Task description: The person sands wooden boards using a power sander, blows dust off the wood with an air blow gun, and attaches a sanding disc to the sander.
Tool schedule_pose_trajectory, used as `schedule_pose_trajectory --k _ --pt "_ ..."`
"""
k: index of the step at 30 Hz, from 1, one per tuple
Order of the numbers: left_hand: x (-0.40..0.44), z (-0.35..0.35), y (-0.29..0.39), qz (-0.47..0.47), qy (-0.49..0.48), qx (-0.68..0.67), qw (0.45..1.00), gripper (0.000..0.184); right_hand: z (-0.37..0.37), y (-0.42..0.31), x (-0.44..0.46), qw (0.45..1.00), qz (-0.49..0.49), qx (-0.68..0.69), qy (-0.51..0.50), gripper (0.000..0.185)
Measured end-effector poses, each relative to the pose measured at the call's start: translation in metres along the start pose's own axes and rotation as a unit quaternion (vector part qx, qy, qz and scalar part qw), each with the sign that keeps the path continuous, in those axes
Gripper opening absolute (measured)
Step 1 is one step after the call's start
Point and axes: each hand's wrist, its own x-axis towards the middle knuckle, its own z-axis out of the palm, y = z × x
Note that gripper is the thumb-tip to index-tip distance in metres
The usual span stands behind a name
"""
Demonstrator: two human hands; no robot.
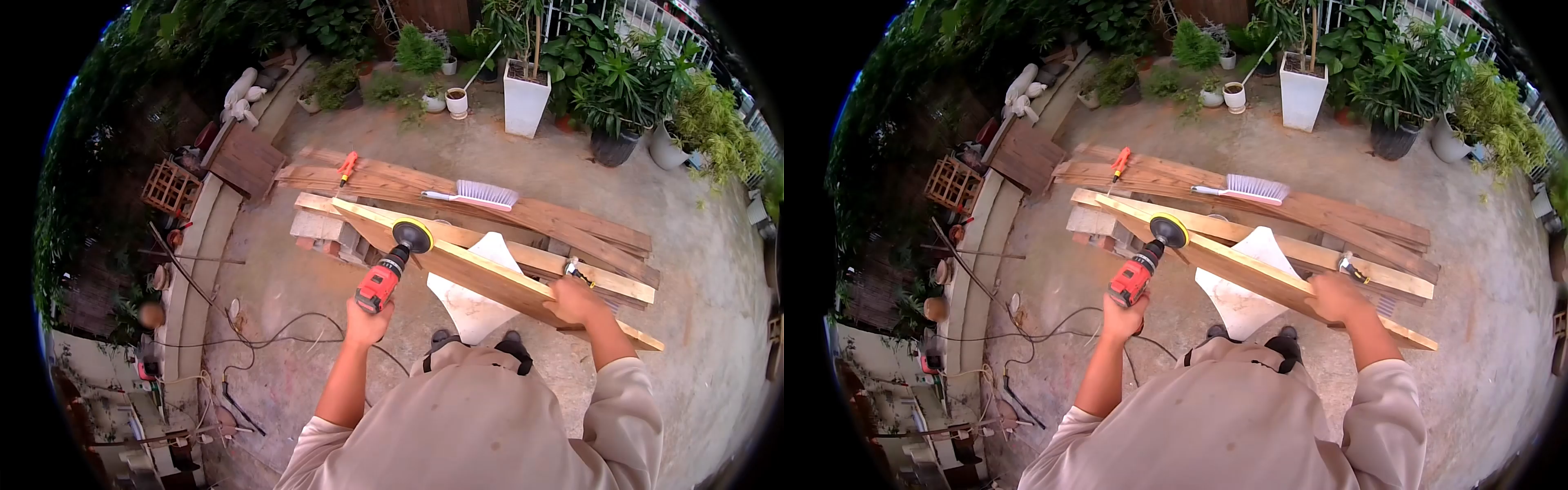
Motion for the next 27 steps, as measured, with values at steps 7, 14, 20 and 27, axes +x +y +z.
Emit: schedule_pose_trajectory --k 7,14,20,27 --pt "-0.019 0.013 0.034 0.013 -0.017 0.049 0.999 0.041 0.001 0.005 0.006 1.0 -0.023 0.008 0.02 0.034" --pt "-0.031 0.023 0.063 0.03 -0.028 0.048 0.998 0.051 0.007 0.012 0.009 0.999 -0.041 -0.001 0.01 0.033" --pt "-0.047 0.043 0.075 0.049 -0.067 0.107 0.991 0.051 0.008 0.016 0.011 0.999 -0.046 0.006 0.006 0.033" --pt "-0.051 0.047 0.055 0.022 0.002 0.113 0.993 0.05 0.005 0.021 0.01 0.999 -0.044 0.012 0.011 0.034"
